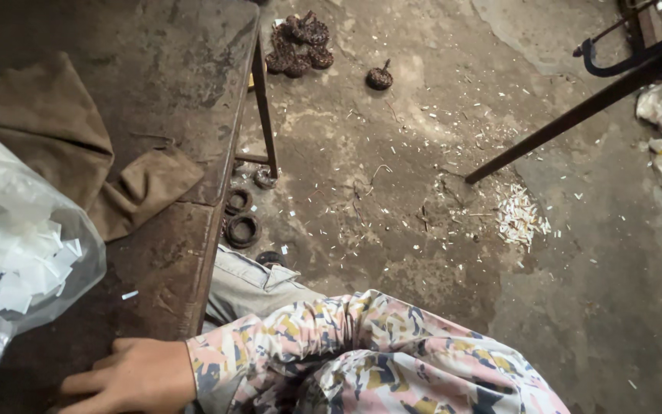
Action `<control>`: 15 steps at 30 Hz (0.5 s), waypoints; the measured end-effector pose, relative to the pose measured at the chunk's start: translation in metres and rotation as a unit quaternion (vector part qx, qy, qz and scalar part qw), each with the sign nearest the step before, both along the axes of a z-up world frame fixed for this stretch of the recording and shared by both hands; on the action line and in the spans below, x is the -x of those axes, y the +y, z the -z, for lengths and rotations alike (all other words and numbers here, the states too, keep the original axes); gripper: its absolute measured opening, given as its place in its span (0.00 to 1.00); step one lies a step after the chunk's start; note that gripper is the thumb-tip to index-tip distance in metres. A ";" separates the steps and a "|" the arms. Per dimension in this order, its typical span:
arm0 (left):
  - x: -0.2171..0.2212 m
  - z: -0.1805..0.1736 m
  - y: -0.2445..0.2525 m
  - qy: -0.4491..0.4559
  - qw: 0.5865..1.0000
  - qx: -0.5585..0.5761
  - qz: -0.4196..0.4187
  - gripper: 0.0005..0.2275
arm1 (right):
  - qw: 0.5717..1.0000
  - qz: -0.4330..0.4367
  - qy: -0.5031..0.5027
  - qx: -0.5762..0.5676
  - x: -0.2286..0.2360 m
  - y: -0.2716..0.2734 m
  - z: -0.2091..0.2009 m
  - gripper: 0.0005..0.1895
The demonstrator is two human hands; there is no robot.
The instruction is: The person repeatedly picks small white plastic pieces from a bag and inserts them into the slots of a circular brown component. The person works at a metal table, handling the pieces one at a time and placing the component down between insertions.
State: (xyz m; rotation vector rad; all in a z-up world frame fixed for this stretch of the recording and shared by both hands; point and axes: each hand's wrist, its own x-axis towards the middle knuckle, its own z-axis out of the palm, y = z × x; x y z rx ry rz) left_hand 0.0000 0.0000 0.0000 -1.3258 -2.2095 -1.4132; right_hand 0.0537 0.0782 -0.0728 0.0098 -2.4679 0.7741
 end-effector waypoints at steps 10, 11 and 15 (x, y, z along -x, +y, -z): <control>0.007 0.006 -0.073 -0.001 0.999 0.032 -0.027 0.40 | 0.975 -0.133 0.037 0.173 -0.035 0.038 -0.076 0.42; 0.008 0.008 -0.076 -0.022 0.999 0.031 -0.028 0.41 | 0.972 -0.137 0.055 0.181 -0.036 0.039 -0.079 0.37; 0.007 0.021 -0.064 -0.051 0.995 0.028 -0.083 0.39 | 0.981 -0.130 0.048 0.137 -0.026 0.044 -0.087 0.34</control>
